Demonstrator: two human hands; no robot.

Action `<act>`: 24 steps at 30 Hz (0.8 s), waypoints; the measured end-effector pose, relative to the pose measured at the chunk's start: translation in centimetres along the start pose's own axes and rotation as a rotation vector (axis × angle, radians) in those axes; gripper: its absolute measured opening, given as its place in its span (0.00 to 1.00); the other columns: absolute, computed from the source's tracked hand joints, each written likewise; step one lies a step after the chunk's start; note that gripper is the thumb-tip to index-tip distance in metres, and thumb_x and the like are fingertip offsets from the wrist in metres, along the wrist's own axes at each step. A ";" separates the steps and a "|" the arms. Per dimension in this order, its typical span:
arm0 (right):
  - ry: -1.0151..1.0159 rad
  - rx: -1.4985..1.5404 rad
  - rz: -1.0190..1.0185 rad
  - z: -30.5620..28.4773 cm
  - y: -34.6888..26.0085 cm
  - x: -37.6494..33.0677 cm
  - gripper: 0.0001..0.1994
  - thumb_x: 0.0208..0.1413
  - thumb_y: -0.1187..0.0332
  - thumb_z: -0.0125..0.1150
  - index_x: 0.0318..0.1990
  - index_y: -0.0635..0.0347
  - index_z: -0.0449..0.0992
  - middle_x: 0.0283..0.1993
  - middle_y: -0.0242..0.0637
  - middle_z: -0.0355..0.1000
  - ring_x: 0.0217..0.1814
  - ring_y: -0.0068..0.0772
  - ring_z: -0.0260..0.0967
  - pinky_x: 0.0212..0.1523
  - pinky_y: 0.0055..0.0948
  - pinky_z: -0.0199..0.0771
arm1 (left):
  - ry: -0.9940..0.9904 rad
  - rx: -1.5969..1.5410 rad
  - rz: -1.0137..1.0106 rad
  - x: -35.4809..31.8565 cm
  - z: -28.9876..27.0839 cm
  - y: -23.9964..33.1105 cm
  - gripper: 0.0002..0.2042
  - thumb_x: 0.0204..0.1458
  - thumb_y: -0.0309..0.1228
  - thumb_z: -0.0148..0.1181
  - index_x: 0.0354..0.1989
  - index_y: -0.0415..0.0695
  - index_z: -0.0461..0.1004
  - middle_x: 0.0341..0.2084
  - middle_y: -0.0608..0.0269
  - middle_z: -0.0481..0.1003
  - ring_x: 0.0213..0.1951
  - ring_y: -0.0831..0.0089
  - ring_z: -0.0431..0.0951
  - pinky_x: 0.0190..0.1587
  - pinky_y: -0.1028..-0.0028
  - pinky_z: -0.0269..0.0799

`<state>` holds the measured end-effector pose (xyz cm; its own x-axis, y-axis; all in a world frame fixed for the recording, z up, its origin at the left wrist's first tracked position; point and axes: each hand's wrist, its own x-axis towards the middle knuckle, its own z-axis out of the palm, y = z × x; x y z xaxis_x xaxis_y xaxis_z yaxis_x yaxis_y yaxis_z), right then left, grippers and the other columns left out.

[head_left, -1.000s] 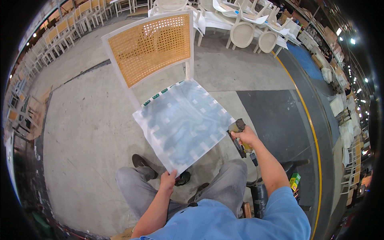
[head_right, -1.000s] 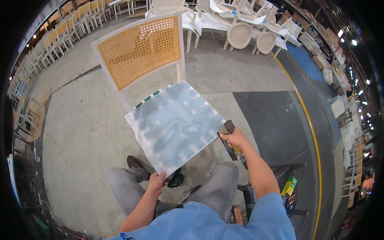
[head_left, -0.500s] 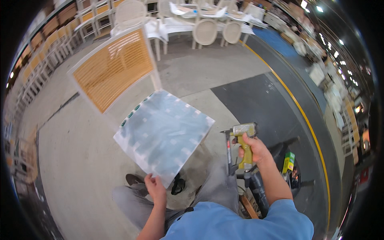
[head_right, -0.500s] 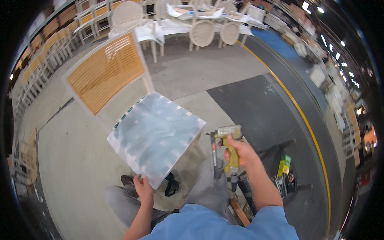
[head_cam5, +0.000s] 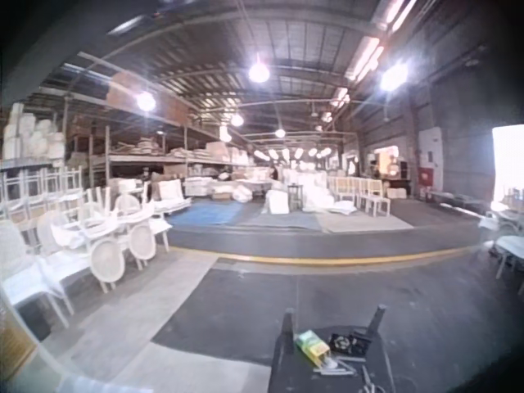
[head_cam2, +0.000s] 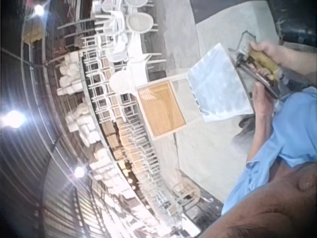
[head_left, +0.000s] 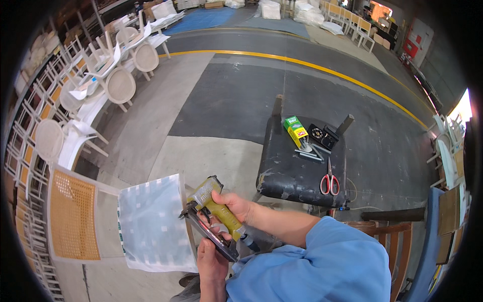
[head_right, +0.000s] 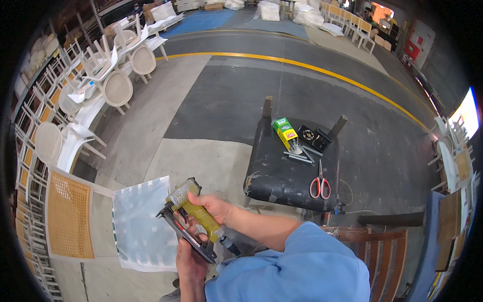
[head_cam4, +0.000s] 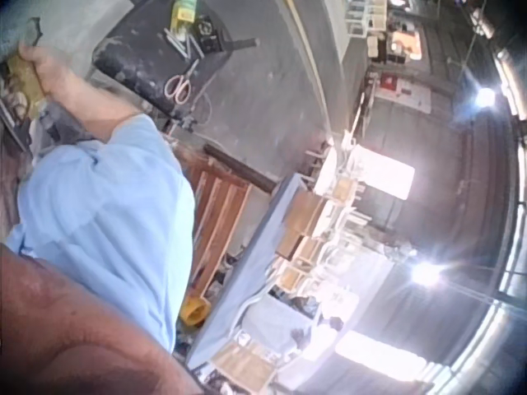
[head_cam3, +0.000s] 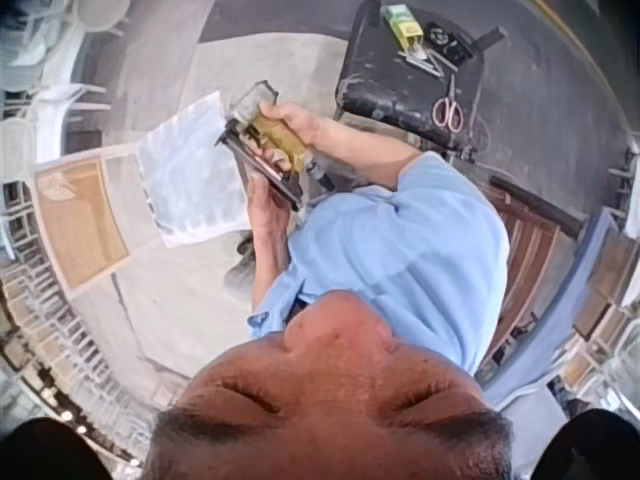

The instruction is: The person assembles a chair by attaching a seat cushion and securing it with a staple gun. They then attach green straps to the chair frame using the staple gun.

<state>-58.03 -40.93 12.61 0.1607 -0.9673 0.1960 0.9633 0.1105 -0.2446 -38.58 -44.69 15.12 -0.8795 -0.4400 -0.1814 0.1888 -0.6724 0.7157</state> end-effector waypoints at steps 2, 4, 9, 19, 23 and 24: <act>0.192 -0.014 -0.135 -0.9 0.5 0.3 0.34 0.65 0.38 0.46 0.56 0.65 0.72 0.41 0.44 0.76 0.36 0.35 0.75 0.26 0.34 0.79 | 0.064 0.104 -0.053 -0.5 1.4 0.5 0.26 0.62 0.40 0.60 0.64 0.40 0.65 0.53 0.55 0.75 0.55 0.62 0.76 0.61 0.60 0.69; 0.512 0.048 -0.205 -1.5 0.9 1.1 0.34 0.64 0.36 0.46 0.53 0.64 0.74 0.39 0.43 0.77 0.33 0.34 0.76 0.24 0.31 0.78 | -0.010 0.235 -0.053 -0.4 2.0 0.6 0.31 0.60 0.33 0.61 0.70 0.39 0.57 0.62 0.54 0.68 0.60 0.64 0.71 0.65 0.63 0.63; 0.394 -0.062 -0.235 -5.5 -1.3 -1.3 0.41 0.62 0.29 0.38 0.52 0.64 0.74 0.34 0.45 0.78 0.21 0.35 0.74 0.18 0.29 0.74 | -0.196 0.153 -0.181 2.4 4.8 1.5 0.28 0.65 0.37 0.54 0.69 0.38 0.55 0.64 0.56 0.63 0.57 0.61 0.72 0.62 0.58 0.66; 1.171 -1.161 0.006 -6.4 -5.1 -10.8 0.32 0.62 0.36 0.47 0.39 0.61 0.79 0.32 0.42 0.78 0.36 0.35 0.77 0.36 0.39 0.76 | 0.003 -0.146 -0.405 5.5 4.3 -3.6 0.13 0.69 0.33 0.47 0.59 0.45 0.65 0.54 0.58 0.69 0.47 0.56 0.76 0.50 0.52 0.75; 1.835 -1.762 -0.108 -4.9 -10.7 -20.3 0.10 0.54 0.61 0.65 0.39 0.55 0.81 0.41 0.44 0.79 0.45 0.50 0.77 0.46 0.45 0.76 | 0.059 -0.034 -0.338 4.1 4.2 -2.5 0.23 0.59 0.18 0.52 0.62 0.49 0.62 0.60 0.63 0.65 0.46 0.53 0.77 0.52 0.49 0.74; 2.024 -1.834 -0.183 -4.7 -12.2 -24.4 0.09 0.55 0.63 0.63 0.38 0.56 0.80 0.41 0.44 0.79 0.46 0.50 0.77 0.46 0.46 0.76 | 0.029 0.018 -0.334 4.3 4.5 -2.6 0.22 0.60 0.19 0.52 0.62 0.49 0.61 0.60 0.63 0.65 0.46 0.53 0.77 0.52 0.49 0.74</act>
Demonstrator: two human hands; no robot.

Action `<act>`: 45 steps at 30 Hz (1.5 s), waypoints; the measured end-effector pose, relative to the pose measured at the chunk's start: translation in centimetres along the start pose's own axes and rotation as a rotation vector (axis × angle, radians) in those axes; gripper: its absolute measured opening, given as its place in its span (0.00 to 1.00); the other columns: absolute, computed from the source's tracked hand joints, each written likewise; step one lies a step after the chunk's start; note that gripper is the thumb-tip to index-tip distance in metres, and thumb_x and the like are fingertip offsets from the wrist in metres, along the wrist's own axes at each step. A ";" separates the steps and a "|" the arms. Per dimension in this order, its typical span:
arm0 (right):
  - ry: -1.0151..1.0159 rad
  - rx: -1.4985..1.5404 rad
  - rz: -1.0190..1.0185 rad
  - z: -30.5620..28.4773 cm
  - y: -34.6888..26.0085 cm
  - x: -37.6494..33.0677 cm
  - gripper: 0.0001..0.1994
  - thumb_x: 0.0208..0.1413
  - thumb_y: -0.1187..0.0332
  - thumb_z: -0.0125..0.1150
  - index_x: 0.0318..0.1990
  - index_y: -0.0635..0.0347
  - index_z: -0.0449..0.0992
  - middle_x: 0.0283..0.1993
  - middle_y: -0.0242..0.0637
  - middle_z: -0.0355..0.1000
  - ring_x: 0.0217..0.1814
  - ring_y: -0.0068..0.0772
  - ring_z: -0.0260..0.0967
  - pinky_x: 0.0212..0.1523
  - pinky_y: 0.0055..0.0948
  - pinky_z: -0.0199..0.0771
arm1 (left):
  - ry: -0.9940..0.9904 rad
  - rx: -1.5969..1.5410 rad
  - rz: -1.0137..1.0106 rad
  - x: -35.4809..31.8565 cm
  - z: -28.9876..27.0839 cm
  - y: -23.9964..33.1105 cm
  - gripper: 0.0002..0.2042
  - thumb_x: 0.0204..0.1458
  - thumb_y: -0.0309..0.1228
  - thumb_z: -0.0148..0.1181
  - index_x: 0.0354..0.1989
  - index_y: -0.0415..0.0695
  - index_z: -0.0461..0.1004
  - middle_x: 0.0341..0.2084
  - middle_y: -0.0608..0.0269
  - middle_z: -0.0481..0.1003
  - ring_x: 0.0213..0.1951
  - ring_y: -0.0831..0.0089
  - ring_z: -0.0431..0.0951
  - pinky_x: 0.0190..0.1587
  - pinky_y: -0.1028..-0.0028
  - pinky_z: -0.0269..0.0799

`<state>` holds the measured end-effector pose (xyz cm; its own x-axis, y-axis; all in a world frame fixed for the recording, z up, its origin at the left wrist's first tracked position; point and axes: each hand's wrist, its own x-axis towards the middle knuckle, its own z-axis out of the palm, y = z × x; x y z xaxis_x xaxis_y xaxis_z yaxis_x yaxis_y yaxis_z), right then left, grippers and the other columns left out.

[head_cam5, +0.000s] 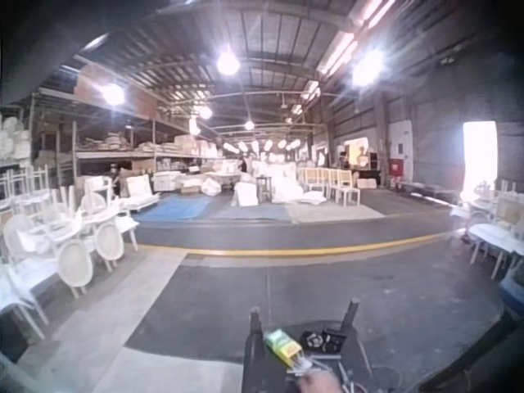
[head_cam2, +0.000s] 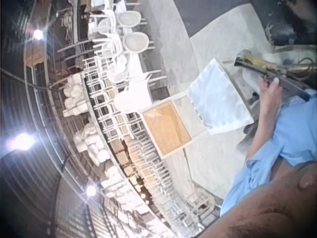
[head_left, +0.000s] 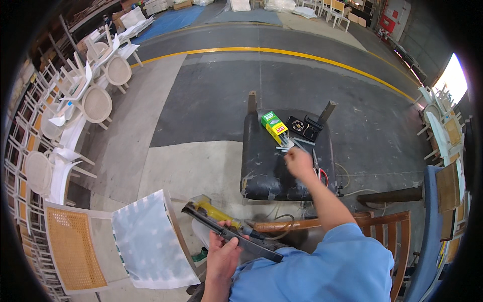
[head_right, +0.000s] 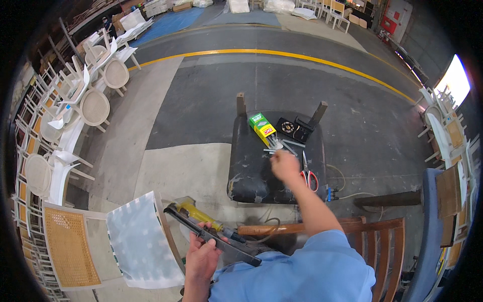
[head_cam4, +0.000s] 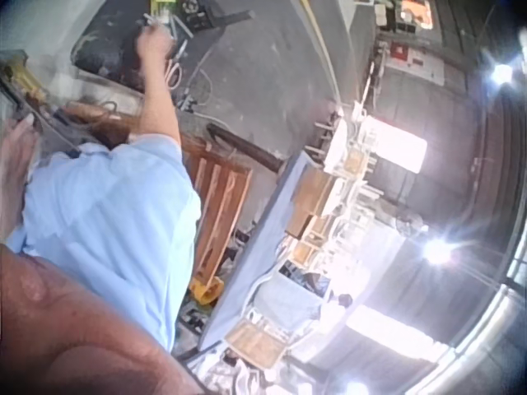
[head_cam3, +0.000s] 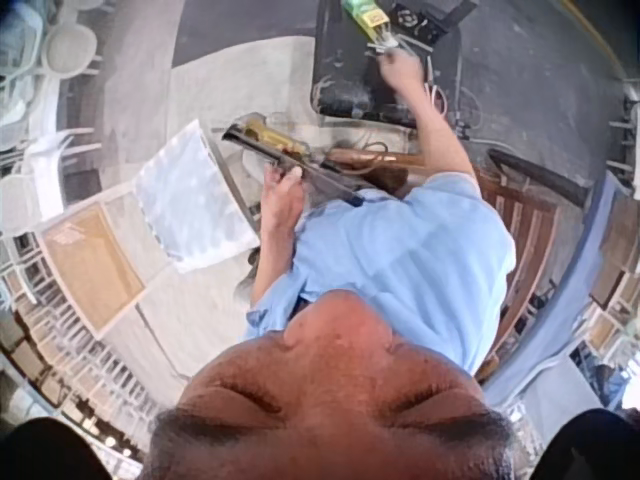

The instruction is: The person assembles a chair by attaching a seat cushion and securing it with a staple gun. They then attach green straps to the chair frame using the staple gun.

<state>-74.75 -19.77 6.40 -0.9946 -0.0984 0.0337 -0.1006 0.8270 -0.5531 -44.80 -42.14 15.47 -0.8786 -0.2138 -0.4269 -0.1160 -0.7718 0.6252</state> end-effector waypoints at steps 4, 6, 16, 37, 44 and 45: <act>0.087 -0.232 0.120 -2.6 4.5 3.8 0.07 0.53 0.67 0.61 0.39 0.56 0.80 0.42 0.47 0.79 0.47 0.52 0.76 0.47 0.47 0.76 | 0.065 0.019 -0.007 0.5 -1.0 0.2 0.18 0.64 0.31 0.53 0.62 0.49 0.63 0.57 0.62 0.69 0.47 0.56 0.78 0.51 0.56 0.75; 0.010 -0.308 0.143 -2.3 5.1 4.9 0.08 0.53 0.68 0.61 0.40 0.56 0.79 0.42 0.48 0.79 0.48 0.53 0.76 0.48 0.47 0.76 | 0.003 -0.243 -0.016 0.8 -1.8 0.5 0.15 0.67 0.37 0.49 0.59 0.47 0.64 0.57 0.61 0.71 0.46 0.54 0.79 0.52 0.52 0.75; -0.037 -0.372 0.100 -5.0 3.1 3.9 0.10 0.56 0.68 0.54 0.44 0.57 0.78 0.44 0.48 0.79 0.49 0.56 0.76 0.49 0.49 0.75 | 0.163 -0.111 0.039 -0.7 -3.7 0.1 0.14 0.63 0.31 0.55 0.56 0.47 0.66 0.53 0.61 0.72 0.48 0.58 0.79 0.54 0.56 0.73; -0.833 0.093 -1.237 1.5 -24.2 -13.4 0.07 0.53 0.71 0.61 0.39 0.59 0.77 0.34 0.42 0.71 0.37 0.50 0.73 0.37 0.45 0.75 | 0.228 0.105 0.277 0.9 -4.3 -2.3 0.26 0.59 0.19 0.56 0.64 0.43 0.56 0.55 0.61 0.65 0.55 0.74 0.69 0.57 0.71 0.68; -0.845 0.191 -1.239 3.3 -26.0 -14.1 0.11 0.57 0.67 0.63 0.46 0.58 0.79 0.40 0.43 0.74 0.37 0.43 0.75 0.39 0.39 0.77 | 0.231 0.122 0.294 0.5 -4.3 -1.8 0.33 0.54 0.16 0.63 0.67 0.44 0.53 0.58 0.60 0.65 0.55 0.73 0.70 0.55 0.71 0.71; -0.907 0.222 -1.100 3.5 -26.1 -13.5 0.13 0.59 0.64 0.62 0.48 0.58 0.79 0.41 0.42 0.75 0.38 0.40 0.75 0.40 0.37 0.77 | 0.245 0.111 0.295 0.2 -4.4 -1.6 0.34 0.54 0.16 0.64 0.67 0.43 0.54 0.58 0.60 0.65 0.54 0.73 0.71 0.55 0.71 0.71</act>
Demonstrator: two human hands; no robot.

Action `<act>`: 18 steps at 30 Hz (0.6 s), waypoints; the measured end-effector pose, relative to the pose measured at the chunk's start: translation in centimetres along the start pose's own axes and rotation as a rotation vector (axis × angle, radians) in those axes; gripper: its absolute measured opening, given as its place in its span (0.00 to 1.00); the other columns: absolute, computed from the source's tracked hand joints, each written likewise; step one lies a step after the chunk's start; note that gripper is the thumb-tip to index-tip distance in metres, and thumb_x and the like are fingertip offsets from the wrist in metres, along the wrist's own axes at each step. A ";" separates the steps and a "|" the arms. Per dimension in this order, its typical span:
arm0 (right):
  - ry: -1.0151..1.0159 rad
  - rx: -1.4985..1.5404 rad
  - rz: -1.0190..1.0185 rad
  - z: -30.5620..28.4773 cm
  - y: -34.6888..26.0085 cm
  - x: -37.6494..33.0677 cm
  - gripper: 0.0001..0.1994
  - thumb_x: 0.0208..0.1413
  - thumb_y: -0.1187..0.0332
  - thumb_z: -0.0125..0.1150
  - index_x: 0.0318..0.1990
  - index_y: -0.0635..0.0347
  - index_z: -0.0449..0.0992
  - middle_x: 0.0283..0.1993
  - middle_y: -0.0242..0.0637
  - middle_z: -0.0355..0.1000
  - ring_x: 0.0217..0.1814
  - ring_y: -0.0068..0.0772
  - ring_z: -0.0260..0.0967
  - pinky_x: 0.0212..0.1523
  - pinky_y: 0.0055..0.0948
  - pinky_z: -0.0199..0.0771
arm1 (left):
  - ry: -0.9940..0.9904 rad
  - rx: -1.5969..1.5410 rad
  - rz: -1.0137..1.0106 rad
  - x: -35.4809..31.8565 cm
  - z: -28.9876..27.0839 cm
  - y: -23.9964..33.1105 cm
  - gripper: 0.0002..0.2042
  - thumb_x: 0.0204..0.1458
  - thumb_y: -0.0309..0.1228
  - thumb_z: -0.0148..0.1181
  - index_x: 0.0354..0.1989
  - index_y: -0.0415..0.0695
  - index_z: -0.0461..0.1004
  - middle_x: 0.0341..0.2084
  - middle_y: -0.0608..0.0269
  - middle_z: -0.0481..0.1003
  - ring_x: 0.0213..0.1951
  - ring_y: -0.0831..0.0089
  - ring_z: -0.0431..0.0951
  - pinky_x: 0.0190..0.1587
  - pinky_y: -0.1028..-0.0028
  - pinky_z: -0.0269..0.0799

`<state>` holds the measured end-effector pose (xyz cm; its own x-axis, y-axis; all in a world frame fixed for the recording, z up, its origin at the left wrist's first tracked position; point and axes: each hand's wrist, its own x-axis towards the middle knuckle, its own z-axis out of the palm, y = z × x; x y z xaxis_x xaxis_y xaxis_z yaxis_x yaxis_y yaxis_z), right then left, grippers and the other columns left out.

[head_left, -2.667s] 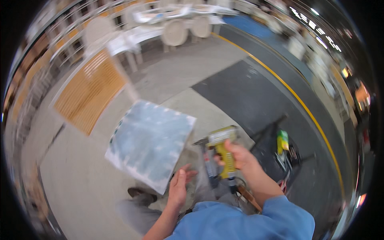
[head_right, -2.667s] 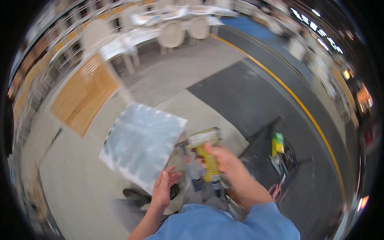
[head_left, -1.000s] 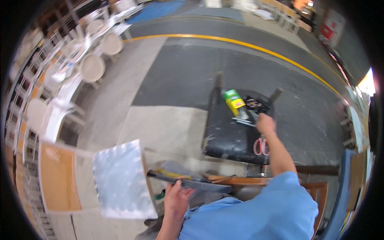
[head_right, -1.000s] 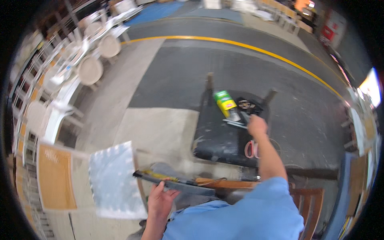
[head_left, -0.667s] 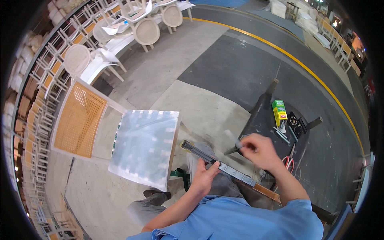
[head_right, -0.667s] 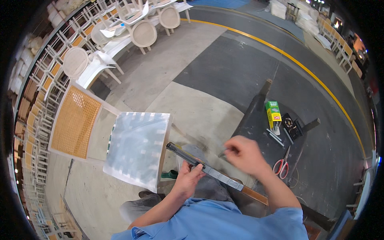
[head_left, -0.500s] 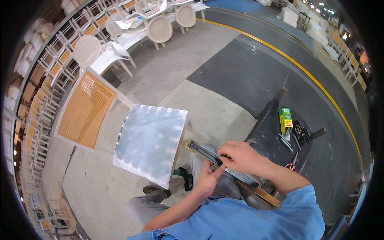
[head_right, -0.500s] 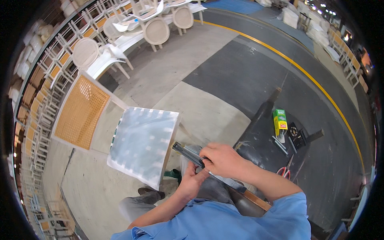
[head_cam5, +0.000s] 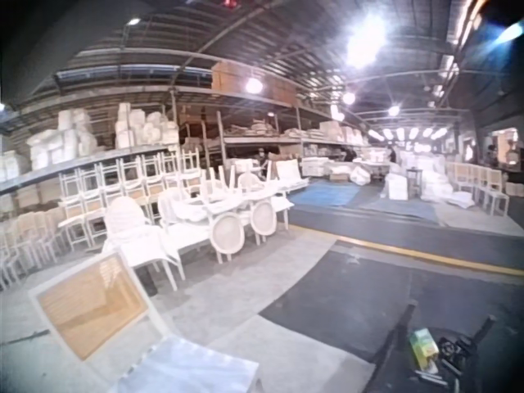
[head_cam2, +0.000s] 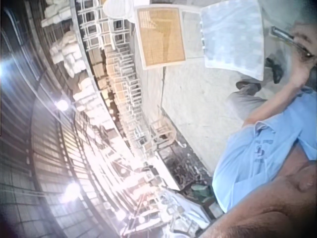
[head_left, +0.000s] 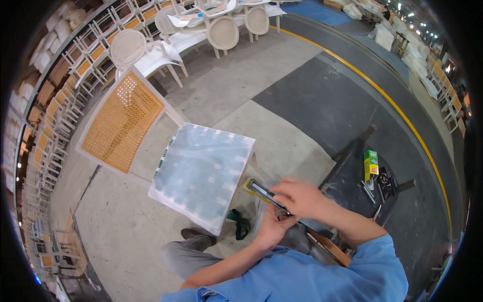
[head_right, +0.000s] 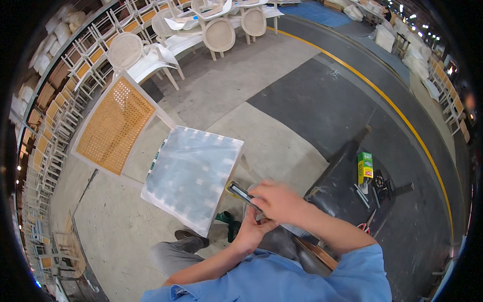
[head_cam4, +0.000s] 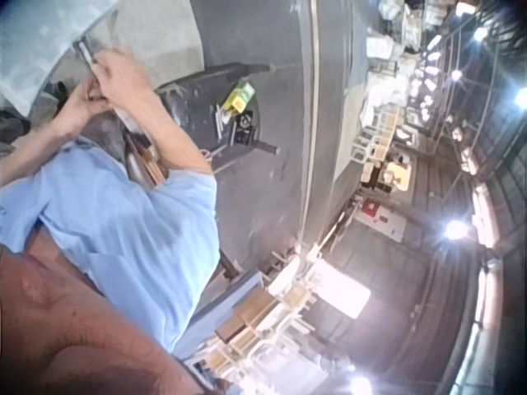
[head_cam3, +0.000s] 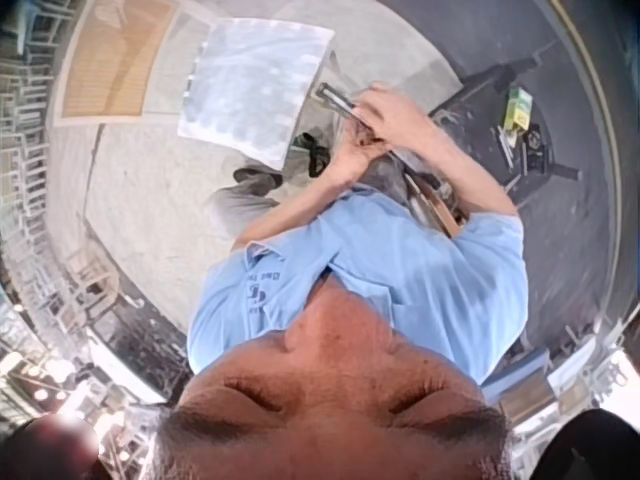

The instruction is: The person assembles a chair by attaching a seat cushion and securing it with a staple gun. They then attach green straps to the chair frame using the staple gun.

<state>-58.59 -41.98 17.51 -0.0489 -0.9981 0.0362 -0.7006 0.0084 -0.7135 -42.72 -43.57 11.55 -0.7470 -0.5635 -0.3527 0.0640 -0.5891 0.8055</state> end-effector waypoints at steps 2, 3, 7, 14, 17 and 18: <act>-0.014 0.200 0.202 -1.0 1.1 0.6 0.15 0.63 0.59 0.60 0.51 0.59 0.78 0.44 0.39 0.76 0.39 0.34 0.75 0.42 0.34 0.76 | 0.017 0.026 0.007 -0.5 -0.6 0.9 0.33 0.53 0.17 0.65 0.66 0.42 0.55 0.57 0.60 0.66 0.52 0.73 0.72 0.54 0.71 0.73; -0.090 0.303 0.316 -0.8 3.3 0.4 0.18 0.65 0.56 0.57 0.52 0.60 0.78 0.45 0.41 0.76 0.40 0.34 0.75 0.42 0.35 0.76 | -0.004 0.058 0.015 -0.5 -0.6 1.6 0.32 0.54 0.18 0.65 0.66 0.41 0.56 0.56 0.60 0.67 0.51 0.73 0.73 0.54 0.71 0.73; -0.402 1.044 0.621 3.2 9.0 0.2 0.32 0.69 0.42 0.42 0.57 0.65 0.73 0.46 0.42 0.78 0.43 0.35 0.76 0.43 0.36 0.78 | -0.096 0.027 0.079 -1.6 0.1 4.1 0.27 0.56 0.20 0.63 0.63 0.38 0.59 0.54 0.59 0.68 0.50 0.73 0.74 0.50 0.70 0.76; -0.412 1.828 0.544 10.7 10.0 1.0 0.35 0.66 0.37 0.43 0.54 0.66 0.72 0.40 0.44 0.78 0.41 0.37 0.79 0.43 0.35 0.81 | -0.140 -0.056 0.033 -2.2 -2.3 2.7 0.20 0.69 0.44 0.47 0.54 0.39 0.66 0.37 0.64 0.74 0.38 0.75 0.76 0.41 0.71 0.76; -0.437 1.691 0.633 9.7 8.9 1.0 0.28 0.66 0.40 0.48 0.46 0.59 0.74 0.30 0.36 0.75 0.28 0.31 0.74 0.30 0.32 0.79 | -0.030 0.106 0.041 -1.8 -2.7 3.2 0.19 0.69 0.45 0.47 0.53 0.40 0.67 0.33 0.67 0.72 0.34 0.79 0.71 0.38 0.74 0.73; -0.321 1.638 0.666 9.3 9.8 0.7 0.25 0.66 0.41 0.49 0.40 0.56 0.74 0.24 0.31 0.72 0.22 0.28 0.71 0.24 0.31 0.76 | 0.011 -0.138 0.011 -1.7 -1.0 3.3 0.20 0.69 0.44 0.49 0.58 0.40 0.65 0.35 0.67 0.70 0.31 0.81 0.68 0.37 0.77 0.69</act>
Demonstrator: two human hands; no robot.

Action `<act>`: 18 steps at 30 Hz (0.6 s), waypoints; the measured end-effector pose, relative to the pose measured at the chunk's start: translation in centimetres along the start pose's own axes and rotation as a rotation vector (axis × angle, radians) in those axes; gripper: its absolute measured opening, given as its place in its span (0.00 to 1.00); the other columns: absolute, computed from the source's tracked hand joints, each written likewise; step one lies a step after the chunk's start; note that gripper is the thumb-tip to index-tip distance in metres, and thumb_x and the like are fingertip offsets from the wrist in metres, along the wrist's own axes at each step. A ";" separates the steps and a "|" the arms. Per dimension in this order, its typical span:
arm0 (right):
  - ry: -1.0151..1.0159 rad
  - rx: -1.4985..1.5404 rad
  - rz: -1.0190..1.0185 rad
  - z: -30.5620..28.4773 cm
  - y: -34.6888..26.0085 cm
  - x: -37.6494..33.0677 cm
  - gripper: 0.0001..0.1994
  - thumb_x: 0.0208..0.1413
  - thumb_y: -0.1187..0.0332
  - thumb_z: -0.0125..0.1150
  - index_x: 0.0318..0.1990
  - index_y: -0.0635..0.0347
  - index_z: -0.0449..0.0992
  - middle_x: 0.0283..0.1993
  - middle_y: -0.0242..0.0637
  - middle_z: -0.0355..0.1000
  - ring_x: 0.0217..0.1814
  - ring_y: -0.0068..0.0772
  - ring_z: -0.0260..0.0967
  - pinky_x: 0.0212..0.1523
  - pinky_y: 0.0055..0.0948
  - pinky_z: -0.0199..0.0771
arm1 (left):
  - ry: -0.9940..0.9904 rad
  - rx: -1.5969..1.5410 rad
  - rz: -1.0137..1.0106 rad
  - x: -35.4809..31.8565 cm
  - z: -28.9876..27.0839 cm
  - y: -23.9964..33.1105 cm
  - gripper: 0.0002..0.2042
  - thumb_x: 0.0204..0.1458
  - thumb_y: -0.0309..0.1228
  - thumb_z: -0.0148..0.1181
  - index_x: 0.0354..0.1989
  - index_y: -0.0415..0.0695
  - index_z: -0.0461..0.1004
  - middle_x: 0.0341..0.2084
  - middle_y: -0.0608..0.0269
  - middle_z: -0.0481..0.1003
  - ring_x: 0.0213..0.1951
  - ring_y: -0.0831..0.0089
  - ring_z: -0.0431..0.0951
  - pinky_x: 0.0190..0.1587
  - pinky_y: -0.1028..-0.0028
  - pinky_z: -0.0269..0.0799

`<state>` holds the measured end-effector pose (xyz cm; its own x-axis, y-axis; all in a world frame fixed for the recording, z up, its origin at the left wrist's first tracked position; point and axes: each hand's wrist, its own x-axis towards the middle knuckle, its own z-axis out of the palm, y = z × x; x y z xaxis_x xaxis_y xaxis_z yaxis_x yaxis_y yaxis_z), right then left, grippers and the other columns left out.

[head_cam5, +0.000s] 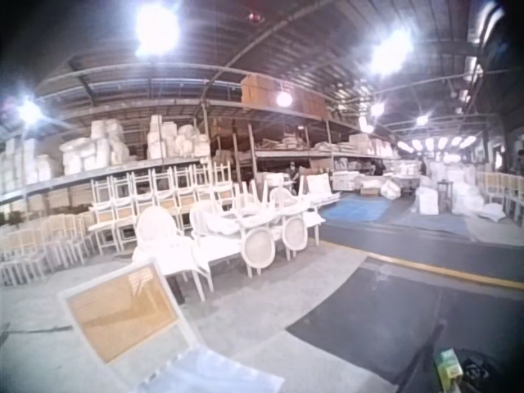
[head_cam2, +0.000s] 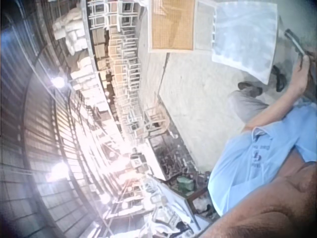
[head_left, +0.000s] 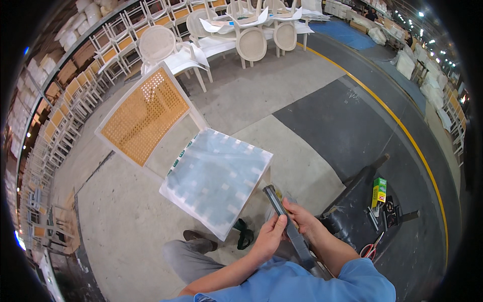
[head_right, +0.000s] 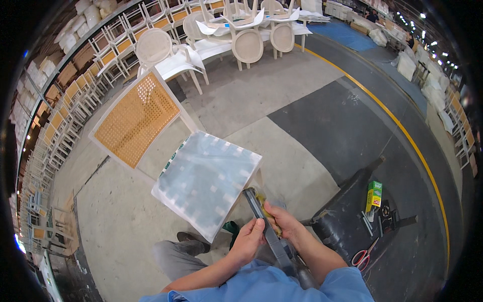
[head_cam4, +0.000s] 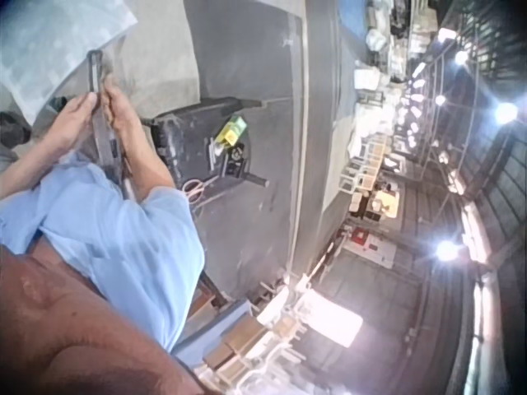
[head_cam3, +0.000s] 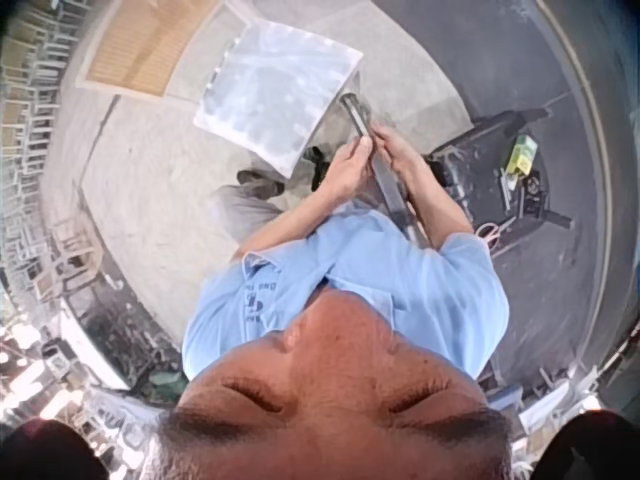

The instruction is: The person assembles a chair by attaching a seat cushion and securing it with a staple gun. They then attach green straps to the chair frame using the staple gun.

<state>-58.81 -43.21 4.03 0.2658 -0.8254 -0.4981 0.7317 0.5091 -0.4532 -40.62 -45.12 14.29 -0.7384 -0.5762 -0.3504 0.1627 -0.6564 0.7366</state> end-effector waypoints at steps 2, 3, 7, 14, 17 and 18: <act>0.196 -0.005 -0.114 2.1 -0.8 0.6 0.24 0.66 0.41 0.50 0.41 0.54 0.74 0.27 0.31 0.72 0.24 0.26 0.70 0.24 0.29 0.74 | 0.257 0.024 0.077 -0.5 0.7 0.1 0.22 0.68 0.43 0.51 0.62 0.40 0.62 0.39 0.67 0.70 0.34 0.81 0.68 0.39 0.77 0.69; 0.305 -0.018 -0.184 2.4 -1.7 0.4 0.23 0.66 0.41 0.50 0.42 0.54 0.73 0.28 0.30 0.73 0.25 0.24 0.70 0.25 0.28 0.73 | 0.368 0.029 0.118 -0.6 1.2 0.0 0.24 0.67 0.43 0.52 0.64 0.40 0.60 0.40 0.67 0.69 0.35 0.81 0.68 0.40 0.77 0.69; 0.380 -0.078 -0.491 2.7 -5.2 1.2 0.22 0.66 0.42 0.51 0.44 0.53 0.71 0.29 0.30 0.73 0.24 0.23 0.68 0.24 0.26 0.70 | 0.166 0.354 0.151 -1.2 -1.3 -4.7 0.28 0.64 0.41 0.58 0.67 0.41 0.58 0.47 0.64 0.70 0.47 0.78 0.70 0.46 0.74 0.71; 0.428 -0.327 -0.473 5.8 -2.9 -0.1 0.21 0.68 0.47 0.51 0.49 0.57 0.68 0.29 0.30 0.70 0.23 0.22 0.66 0.25 0.24 0.69 | 0.388 0.653 0.438 0.7 -0.3 -2.1 0.20 0.65 0.41 0.56 0.54 0.36 0.68 0.36 0.62 0.75 0.38 0.78 0.73 0.44 0.76 0.71; 0.449 -0.406 -0.550 5.3 0.0 -1.4 0.19 0.70 0.49 0.49 0.50 0.58 0.68 0.31 0.30 0.70 0.24 0.22 0.66 0.25 0.24 0.68 | 0.395 0.437 0.338 1.4 1.1 -0.7 0.18 0.66 0.41 0.55 0.52 0.37 0.69 0.34 0.63 0.75 0.36 0.79 0.73 0.42 0.76 0.70; 0.443 -0.406 -0.536 5.6 0.4 -2.1 0.17 0.71 0.52 0.48 0.50 0.59 0.67 0.32 0.31 0.69 0.25 0.23 0.67 0.25 0.25 0.69 | 0.384 0.487 0.297 1.3 0.8 -1.2 0.17 0.67 0.40 0.53 0.51 0.37 0.68 0.32 0.63 0.74 0.35 0.79 0.72 0.41 0.76 0.71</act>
<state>-55.60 -42.66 8.99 -0.3931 -0.8525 -0.3446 0.3810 0.1900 -0.9048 -42.29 -44.69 13.42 -0.4094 -0.8885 -0.2073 -0.0563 -0.2022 0.9777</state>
